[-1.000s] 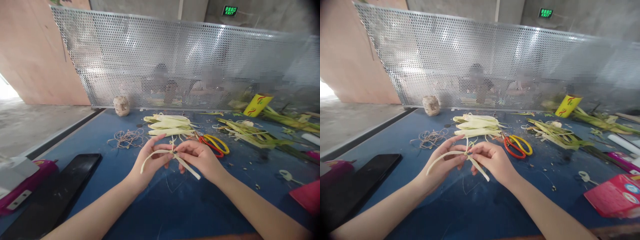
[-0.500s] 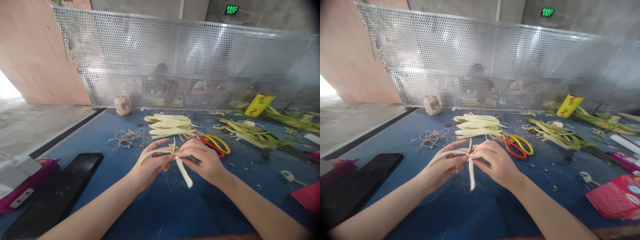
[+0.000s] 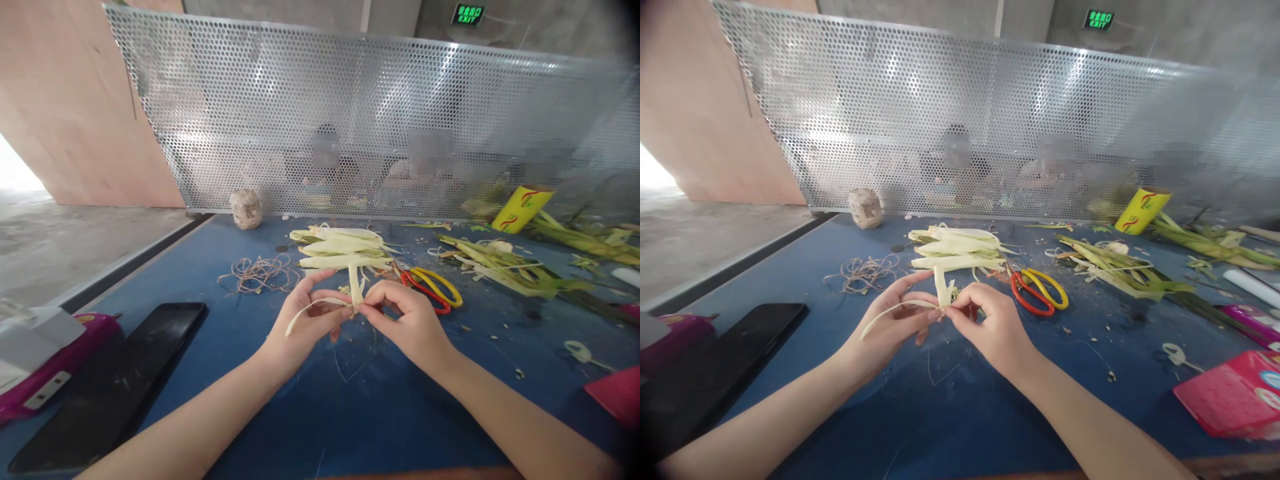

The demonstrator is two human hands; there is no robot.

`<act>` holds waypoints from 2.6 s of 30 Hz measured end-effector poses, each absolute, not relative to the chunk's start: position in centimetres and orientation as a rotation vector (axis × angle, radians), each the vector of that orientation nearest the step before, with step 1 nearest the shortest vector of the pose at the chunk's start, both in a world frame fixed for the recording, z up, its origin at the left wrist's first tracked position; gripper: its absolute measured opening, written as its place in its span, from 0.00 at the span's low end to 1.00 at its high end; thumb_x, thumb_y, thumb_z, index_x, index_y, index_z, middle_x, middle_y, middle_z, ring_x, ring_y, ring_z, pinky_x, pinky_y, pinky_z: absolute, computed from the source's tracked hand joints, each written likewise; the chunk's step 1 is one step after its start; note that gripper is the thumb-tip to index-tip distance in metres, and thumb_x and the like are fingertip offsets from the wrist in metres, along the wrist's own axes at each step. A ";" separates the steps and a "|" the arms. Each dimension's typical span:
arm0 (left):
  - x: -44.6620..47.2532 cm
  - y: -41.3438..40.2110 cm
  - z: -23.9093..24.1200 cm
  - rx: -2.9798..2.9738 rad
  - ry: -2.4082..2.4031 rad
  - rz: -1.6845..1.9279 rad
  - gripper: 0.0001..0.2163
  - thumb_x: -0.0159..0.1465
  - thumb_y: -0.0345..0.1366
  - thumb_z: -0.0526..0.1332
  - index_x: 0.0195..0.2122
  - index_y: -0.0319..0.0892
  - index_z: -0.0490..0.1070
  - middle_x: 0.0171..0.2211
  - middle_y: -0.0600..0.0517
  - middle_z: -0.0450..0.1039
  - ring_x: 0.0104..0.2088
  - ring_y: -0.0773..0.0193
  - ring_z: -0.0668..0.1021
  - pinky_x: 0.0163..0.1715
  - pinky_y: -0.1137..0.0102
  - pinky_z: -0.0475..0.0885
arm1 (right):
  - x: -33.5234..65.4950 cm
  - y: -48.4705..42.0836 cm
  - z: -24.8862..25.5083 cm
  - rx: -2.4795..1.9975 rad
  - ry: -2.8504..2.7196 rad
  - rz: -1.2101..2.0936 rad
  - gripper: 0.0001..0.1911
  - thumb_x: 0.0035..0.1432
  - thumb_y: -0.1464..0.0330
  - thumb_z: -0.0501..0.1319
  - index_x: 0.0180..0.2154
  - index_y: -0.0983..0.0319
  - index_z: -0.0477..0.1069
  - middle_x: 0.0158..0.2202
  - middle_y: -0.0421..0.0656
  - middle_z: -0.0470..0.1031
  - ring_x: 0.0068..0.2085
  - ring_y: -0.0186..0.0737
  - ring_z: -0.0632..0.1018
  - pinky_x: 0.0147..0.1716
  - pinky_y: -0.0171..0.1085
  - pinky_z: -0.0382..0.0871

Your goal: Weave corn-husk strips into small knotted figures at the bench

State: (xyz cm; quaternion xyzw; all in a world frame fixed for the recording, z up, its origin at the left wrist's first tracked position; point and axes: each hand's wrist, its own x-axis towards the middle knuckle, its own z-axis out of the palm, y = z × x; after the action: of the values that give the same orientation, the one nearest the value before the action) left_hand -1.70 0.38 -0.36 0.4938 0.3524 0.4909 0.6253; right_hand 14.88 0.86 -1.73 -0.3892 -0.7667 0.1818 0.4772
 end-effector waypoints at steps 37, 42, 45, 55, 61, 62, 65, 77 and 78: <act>-1.3 -0.1 -0.1 1.104 0.906 1.087 0.32 0.49 0.32 0.67 0.53 0.38 0.54 0.23 0.57 0.71 0.17 0.74 0.66 0.18 0.75 0.60 | 14.7 0.0 -1.5 -0.703 -2.002 0.034 0.05 0.55 0.75 0.58 0.33 0.61 0.69 0.31 0.43 0.72 0.32 0.34 0.75 0.30 0.31 0.70; -1.4 -0.1 -0.3 1.087 0.898 1.062 0.32 0.48 0.32 0.68 0.52 0.38 0.54 0.22 0.58 0.70 0.17 0.74 0.66 0.18 0.75 0.59 | 14.9 0.0 -1.9 -0.725 -2.026 -0.056 0.08 0.57 0.75 0.56 0.37 0.60 0.70 0.33 0.44 0.73 0.33 0.34 0.75 0.33 0.32 0.72; -1.4 -0.1 -0.3 1.036 0.844 1.043 0.31 0.49 0.30 0.67 0.52 0.38 0.54 0.23 0.57 0.71 0.17 0.75 0.66 0.18 0.75 0.58 | 15.1 -0.2 -2.1 -0.708 -2.084 -0.153 0.12 0.58 0.76 0.55 0.42 0.59 0.70 0.36 0.45 0.73 0.37 0.37 0.76 0.38 0.35 0.71; -1.4 0.0 -0.2 0.988 0.830 1.045 0.31 0.48 0.30 0.67 0.52 0.36 0.57 0.21 0.56 0.71 0.17 0.72 0.67 0.18 0.73 0.59 | 14.9 0.1 -2.2 -0.720 -2.028 -0.100 0.11 0.57 0.75 0.55 0.42 0.59 0.69 0.35 0.44 0.75 0.36 0.37 0.77 0.36 0.34 0.73; -1.4 0.0 -0.1 0.978 0.836 1.047 0.32 0.47 0.28 0.67 0.52 0.36 0.56 0.21 0.57 0.71 0.17 0.73 0.67 0.18 0.74 0.59 | 14.9 0.0 -2.3 -0.671 -2.038 -0.046 0.12 0.56 0.77 0.57 0.42 0.59 0.67 0.34 0.43 0.76 0.35 0.35 0.76 0.34 0.32 0.72; -1.4 0.0 -0.1 0.977 0.833 1.046 0.32 0.47 0.28 0.67 0.53 0.35 0.56 0.21 0.56 0.72 0.17 0.73 0.67 0.18 0.74 0.59 | 14.9 0.0 -2.3 -0.682 -2.036 -0.047 0.12 0.56 0.77 0.57 0.41 0.59 0.67 0.34 0.43 0.76 0.35 0.35 0.76 0.34 0.32 0.72; -1.4 0.0 -0.2 0.953 0.833 1.054 0.32 0.48 0.29 0.67 0.54 0.34 0.56 0.23 0.54 0.73 0.19 0.71 0.69 0.20 0.73 0.60 | 15.0 0.2 -2.3 -0.784 -2.001 -0.038 0.08 0.56 0.75 0.57 0.38 0.58 0.68 0.31 0.42 0.76 0.31 0.34 0.77 0.29 0.31 0.71; -1.2 -0.2 -0.6 1.023 0.889 1.109 0.39 0.50 0.34 0.67 0.60 0.30 0.48 0.22 0.53 0.73 0.19 0.71 0.67 0.23 0.71 0.60 | 15.5 0.4 -2.3 -0.758 -2.135 -0.212 0.09 0.57 0.74 0.58 0.41 0.60 0.66 0.30 0.42 0.78 0.28 0.34 0.78 0.27 0.31 0.69; -1.2 -0.2 -0.6 1.032 0.895 1.112 0.39 0.50 0.33 0.67 0.59 0.30 0.48 0.22 0.53 0.73 0.18 0.72 0.67 0.23 0.72 0.60 | 15.4 0.4 -2.4 -0.775 -2.131 -0.198 0.09 0.57 0.73 0.58 0.41 0.60 0.65 0.31 0.41 0.78 0.29 0.34 0.78 0.27 0.31 0.69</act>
State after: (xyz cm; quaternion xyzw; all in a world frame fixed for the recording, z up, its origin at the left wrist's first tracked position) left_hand -1.19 -0.18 -0.57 0.4520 0.3920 0.4868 0.6365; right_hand 15.44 0.36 -2.37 -0.3091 -0.8499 -0.0790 0.4194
